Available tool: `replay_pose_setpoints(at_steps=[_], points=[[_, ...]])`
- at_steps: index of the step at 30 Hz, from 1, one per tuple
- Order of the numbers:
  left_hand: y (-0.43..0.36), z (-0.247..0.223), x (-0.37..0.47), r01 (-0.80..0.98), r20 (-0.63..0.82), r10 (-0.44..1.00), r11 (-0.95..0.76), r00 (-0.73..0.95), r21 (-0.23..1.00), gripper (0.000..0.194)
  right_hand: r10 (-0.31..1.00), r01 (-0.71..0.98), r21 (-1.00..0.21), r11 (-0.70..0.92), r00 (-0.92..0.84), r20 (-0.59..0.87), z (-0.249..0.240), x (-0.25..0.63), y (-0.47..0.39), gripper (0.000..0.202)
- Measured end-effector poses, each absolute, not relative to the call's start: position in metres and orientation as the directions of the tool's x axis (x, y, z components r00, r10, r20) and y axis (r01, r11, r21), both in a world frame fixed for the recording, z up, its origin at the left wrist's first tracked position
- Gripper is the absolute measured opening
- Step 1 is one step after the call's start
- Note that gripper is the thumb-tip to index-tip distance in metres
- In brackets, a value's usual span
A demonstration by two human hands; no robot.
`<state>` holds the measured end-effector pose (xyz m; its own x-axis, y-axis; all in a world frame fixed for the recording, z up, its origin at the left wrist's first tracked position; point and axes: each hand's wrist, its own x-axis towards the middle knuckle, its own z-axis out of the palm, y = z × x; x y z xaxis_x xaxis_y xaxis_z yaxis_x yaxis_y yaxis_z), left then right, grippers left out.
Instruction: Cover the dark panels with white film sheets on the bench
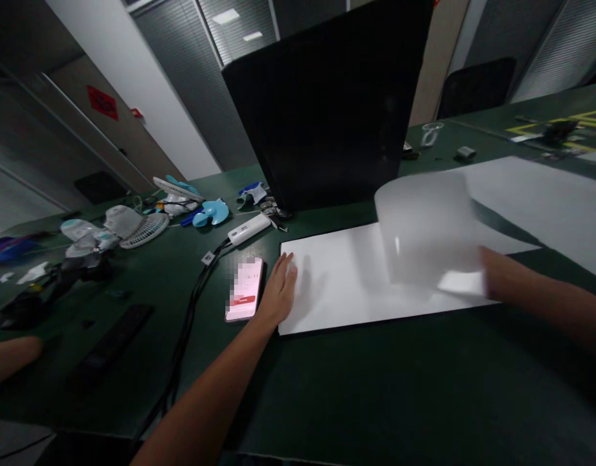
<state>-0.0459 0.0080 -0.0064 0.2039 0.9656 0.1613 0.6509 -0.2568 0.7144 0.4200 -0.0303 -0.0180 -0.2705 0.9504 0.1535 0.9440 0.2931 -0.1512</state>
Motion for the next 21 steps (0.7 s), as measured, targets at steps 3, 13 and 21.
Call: replay_pose_setpoints(at_steps=[3, 13, 21], points=[[0.007, -0.007, -0.047, 0.575, 0.169, 0.975, -0.222, 0.145, 0.787, 0.072, 0.865, 0.856, -0.131, 0.500, -0.488, 0.111, -0.015, 0.404, -0.036, 0.048], [0.013, -0.007, -0.043, 0.717, 0.111, 0.985, -0.175, 0.136, 0.675, 0.073, 0.677, 0.675, -0.068, 0.735, -0.724, 0.133, -0.004, 0.396, -0.053, 0.054], [0.018, -0.010, -0.045, 0.753, 0.162, 0.958, -0.285, 0.235, 0.593, 0.063, 0.885, 0.974, -0.009, 0.225, -0.201, 0.419, 0.008, 0.472, -0.031, 0.062]])
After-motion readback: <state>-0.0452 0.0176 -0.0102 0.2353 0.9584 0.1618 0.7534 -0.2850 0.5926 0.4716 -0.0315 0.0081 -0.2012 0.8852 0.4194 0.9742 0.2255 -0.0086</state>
